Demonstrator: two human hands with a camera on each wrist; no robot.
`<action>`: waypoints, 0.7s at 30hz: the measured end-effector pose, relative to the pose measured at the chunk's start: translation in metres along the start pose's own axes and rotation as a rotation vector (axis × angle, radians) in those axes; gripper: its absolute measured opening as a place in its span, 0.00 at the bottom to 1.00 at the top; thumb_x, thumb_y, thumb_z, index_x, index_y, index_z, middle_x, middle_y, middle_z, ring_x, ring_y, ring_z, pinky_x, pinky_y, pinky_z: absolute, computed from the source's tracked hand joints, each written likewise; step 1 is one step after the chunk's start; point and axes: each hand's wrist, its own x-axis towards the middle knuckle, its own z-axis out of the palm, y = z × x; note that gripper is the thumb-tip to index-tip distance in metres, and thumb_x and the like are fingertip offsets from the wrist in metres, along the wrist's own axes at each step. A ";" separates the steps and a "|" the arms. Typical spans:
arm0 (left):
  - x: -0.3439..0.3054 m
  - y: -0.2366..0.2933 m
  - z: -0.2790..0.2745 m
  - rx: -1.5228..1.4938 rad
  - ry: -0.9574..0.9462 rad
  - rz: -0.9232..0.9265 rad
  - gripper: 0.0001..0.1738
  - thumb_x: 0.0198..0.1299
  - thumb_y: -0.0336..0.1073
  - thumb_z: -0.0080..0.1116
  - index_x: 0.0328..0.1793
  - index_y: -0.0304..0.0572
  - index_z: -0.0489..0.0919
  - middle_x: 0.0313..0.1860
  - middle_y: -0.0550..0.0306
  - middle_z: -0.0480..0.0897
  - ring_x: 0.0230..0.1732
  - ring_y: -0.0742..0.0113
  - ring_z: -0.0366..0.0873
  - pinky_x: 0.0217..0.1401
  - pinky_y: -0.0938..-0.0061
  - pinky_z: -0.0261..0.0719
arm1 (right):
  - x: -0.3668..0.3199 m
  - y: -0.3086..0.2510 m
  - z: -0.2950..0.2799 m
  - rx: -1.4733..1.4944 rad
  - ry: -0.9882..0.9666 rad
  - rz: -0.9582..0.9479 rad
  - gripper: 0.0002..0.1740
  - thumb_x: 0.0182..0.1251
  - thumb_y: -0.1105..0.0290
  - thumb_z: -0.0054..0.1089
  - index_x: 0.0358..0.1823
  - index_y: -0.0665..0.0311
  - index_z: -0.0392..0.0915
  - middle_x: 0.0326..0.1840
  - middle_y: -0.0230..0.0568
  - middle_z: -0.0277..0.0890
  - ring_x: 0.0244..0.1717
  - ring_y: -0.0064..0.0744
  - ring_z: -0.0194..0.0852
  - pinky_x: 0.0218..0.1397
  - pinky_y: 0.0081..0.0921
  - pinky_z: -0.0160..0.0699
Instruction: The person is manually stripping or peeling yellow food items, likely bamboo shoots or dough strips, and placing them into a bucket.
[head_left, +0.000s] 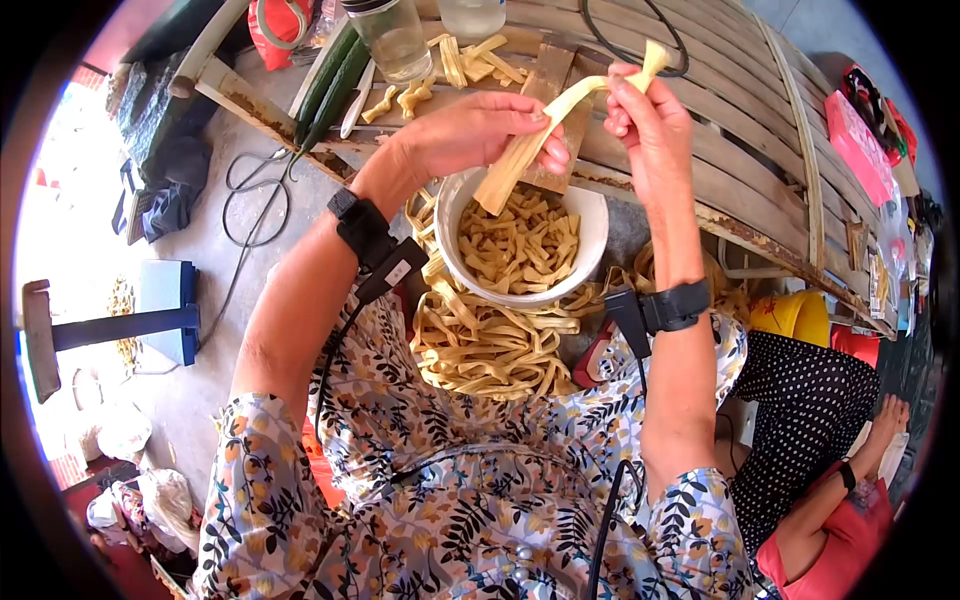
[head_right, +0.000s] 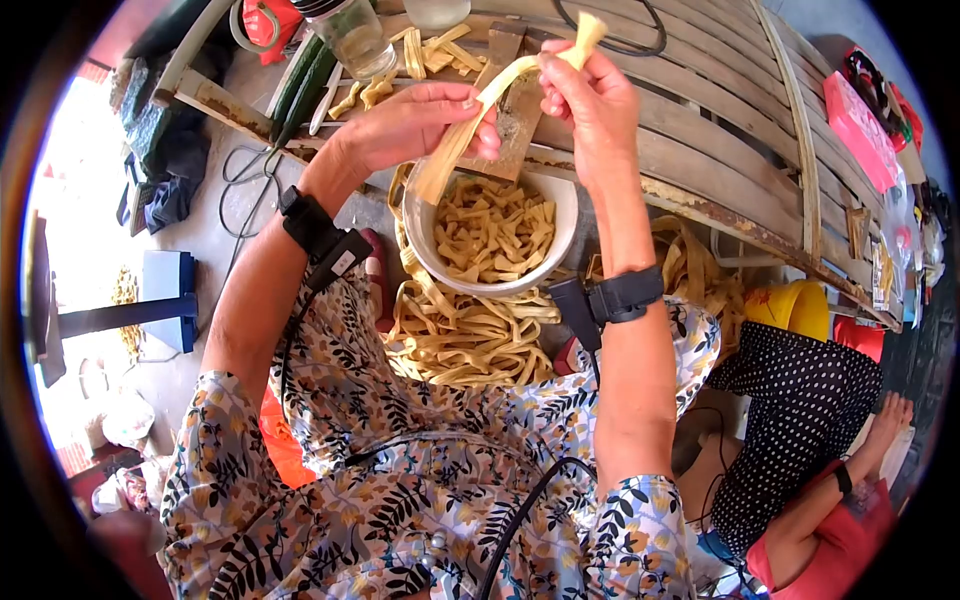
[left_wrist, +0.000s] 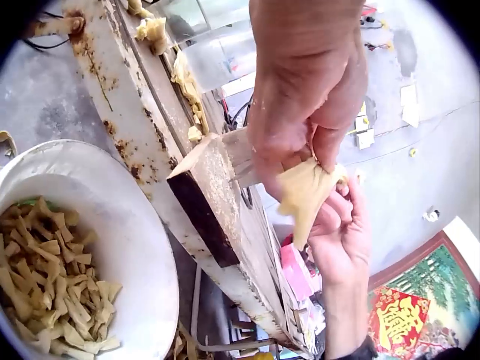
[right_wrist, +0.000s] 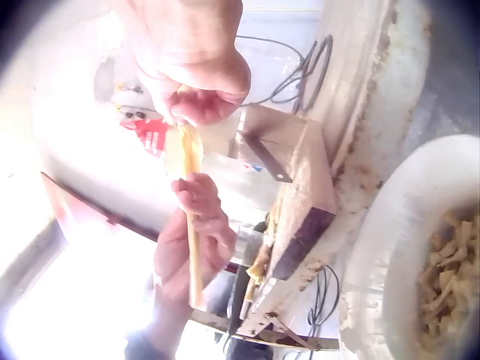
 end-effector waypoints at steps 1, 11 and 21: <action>-0.002 -0.003 0.000 -0.051 -0.026 0.033 0.13 0.65 0.38 0.41 0.45 0.35 0.71 0.40 0.53 0.78 0.44 0.64 0.77 0.52 0.74 0.73 | -0.003 -0.005 0.002 0.019 -0.058 -0.008 0.13 0.57 0.72 0.59 0.44 0.66 0.74 0.28 0.32 0.73 0.24 0.13 0.66 0.27 0.11 0.68; -0.014 0.005 -0.001 -0.395 0.260 0.418 0.14 0.64 0.37 0.45 0.51 0.36 0.69 0.52 0.49 0.73 0.58 0.59 0.68 0.61 0.68 0.67 | -0.055 0.014 0.066 -0.199 -0.101 0.214 0.10 0.58 0.71 0.58 0.38 0.69 0.74 0.30 0.38 0.76 0.32 0.22 0.75 0.28 0.18 0.75; -0.014 -0.023 0.010 -0.247 0.671 0.204 0.08 0.59 0.33 0.50 0.42 0.36 0.71 0.36 0.59 0.73 0.34 0.74 0.71 0.39 0.79 0.71 | -0.058 0.009 0.058 -1.086 -0.151 -0.697 0.09 0.46 0.80 0.58 0.31 0.63 0.77 0.28 0.37 0.69 0.27 0.35 0.70 0.29 0.28 0.69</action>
